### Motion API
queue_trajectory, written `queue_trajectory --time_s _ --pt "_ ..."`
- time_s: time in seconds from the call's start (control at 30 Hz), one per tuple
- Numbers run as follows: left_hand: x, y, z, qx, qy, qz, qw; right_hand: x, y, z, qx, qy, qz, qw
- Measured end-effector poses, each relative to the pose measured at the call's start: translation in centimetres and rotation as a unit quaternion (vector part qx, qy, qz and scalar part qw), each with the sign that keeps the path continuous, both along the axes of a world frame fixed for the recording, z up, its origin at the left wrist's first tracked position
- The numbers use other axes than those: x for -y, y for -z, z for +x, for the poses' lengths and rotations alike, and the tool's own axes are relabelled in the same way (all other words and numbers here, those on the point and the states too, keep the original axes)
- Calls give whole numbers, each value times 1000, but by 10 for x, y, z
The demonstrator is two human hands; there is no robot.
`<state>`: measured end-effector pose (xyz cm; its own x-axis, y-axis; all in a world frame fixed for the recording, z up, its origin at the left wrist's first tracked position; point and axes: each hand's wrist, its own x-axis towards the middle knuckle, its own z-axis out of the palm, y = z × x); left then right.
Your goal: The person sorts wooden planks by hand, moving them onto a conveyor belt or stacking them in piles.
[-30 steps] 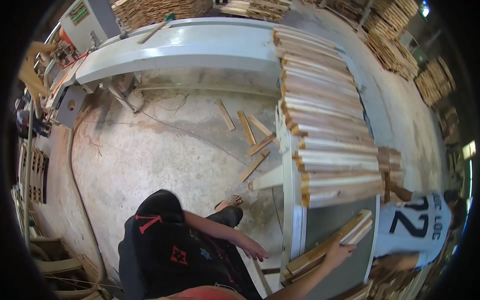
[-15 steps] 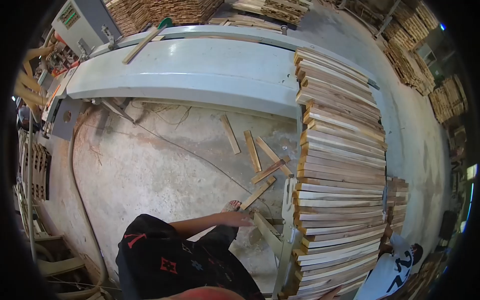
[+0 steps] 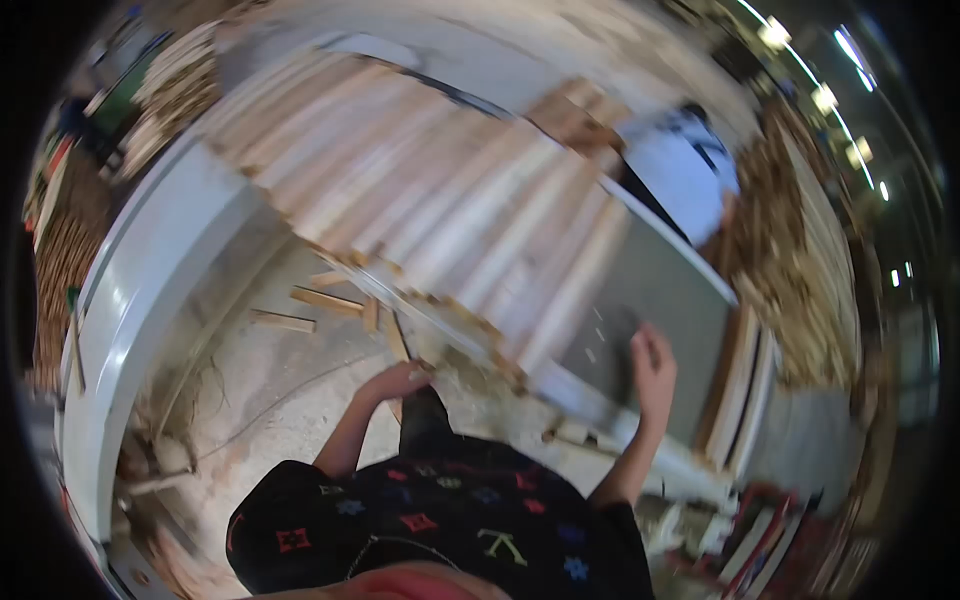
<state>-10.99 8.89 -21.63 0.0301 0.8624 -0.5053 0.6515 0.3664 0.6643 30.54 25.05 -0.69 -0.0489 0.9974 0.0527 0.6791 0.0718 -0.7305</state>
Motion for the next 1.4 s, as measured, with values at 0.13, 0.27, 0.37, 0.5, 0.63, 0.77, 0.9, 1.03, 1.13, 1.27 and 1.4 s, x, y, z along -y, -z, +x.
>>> queue_trajectory --time_s 0.13,0.27,0.37,0.5,0.63,0.77,0.9,1.03,1.13,1.27,1.4 --pt "-7 -15 109 7 49 -44 998 55 19 171 400 366 32 840" --pt "5 -37 210 38 166 -41 985 85 32 260 326 328 -27 886" --pt "11 -57 265 69 218 -27 973 80 38 276 317 267 107 904" --pt "17 -73 296 33 265 -16 964 66 22 259 345 192 99 913" --pt "32 -93 302 68 267 -51 960 11 25 250 201 241 -57 948" --pt "43 -91 306 142 270 -118 945 -32 31 248 220 262 -83 936" --pt "49 -106 346 318 189 -87 925 2 26 241 214 224 -35 950" --pt "36 -71 392 433 143 -189 870 81 38 203 217 149 41 964" --pt "24 -43 431 624 85 -287 722 146 27 164 235 131 52 962" --pt "49 -122 472 736 -128 -260 612 196 22 136 216 129 51 966" --pt "52 -120 474 716 -151 -160 663 215 18 135 141 84 77 983"
